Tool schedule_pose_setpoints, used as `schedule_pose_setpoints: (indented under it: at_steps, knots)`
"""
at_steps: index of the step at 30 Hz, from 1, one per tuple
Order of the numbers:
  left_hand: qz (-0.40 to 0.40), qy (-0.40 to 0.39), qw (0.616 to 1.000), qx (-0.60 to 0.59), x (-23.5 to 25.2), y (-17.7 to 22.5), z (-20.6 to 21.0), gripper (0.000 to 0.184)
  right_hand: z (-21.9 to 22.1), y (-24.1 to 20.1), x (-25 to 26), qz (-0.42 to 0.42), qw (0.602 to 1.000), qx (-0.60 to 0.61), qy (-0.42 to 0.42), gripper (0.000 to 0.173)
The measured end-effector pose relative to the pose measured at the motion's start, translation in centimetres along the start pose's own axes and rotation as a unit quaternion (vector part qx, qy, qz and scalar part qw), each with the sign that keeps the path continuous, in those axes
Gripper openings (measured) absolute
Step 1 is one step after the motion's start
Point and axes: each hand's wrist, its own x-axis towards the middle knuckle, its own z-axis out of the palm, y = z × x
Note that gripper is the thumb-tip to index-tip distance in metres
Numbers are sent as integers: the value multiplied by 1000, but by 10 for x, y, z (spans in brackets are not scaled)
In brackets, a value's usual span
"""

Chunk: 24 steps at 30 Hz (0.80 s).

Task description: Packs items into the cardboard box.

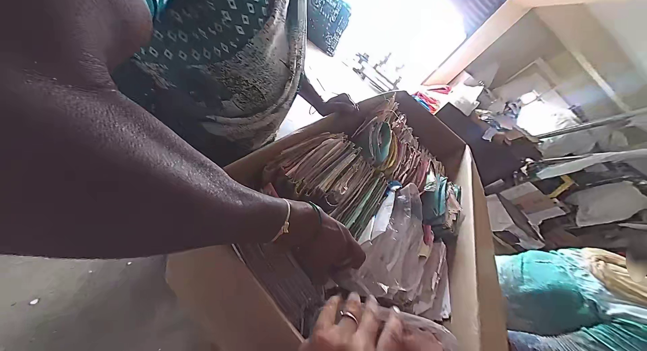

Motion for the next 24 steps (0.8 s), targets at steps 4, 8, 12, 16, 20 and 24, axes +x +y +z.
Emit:
schedule_pose_setpoints:
  at_steps: [4, 8, 12, 16, 20, 24]
  knots:
    - [-54, -265, 962, 20, 20, 1, -24, 110, -1, -3, -14, -10, 998, 12, 59, 37]
    - [-124, -529, 840, 17, 65, 1, -40, 101, 18, 7, -26, -128, 944, -6, 304, 63]
    - [-108, -581, 806, 33, 88, 6, -36, 84, 15, 12, -35, -134, 941, 63, 303, 97]
    - [-116, -582, 805, 21, 88, 3, -34, 78, 20, 24, -23, -158, 902, 35, 399, 96]
    - [-140, -595, 787, 88, 87, 18, -28, 81, 10, 35, -20, -83, 960, 7, 266, 93]
    - [-172, -605, 760, 163, 92, 35, -19, 81, -18, 33, -20, -33, 996, -19, 78, 82]
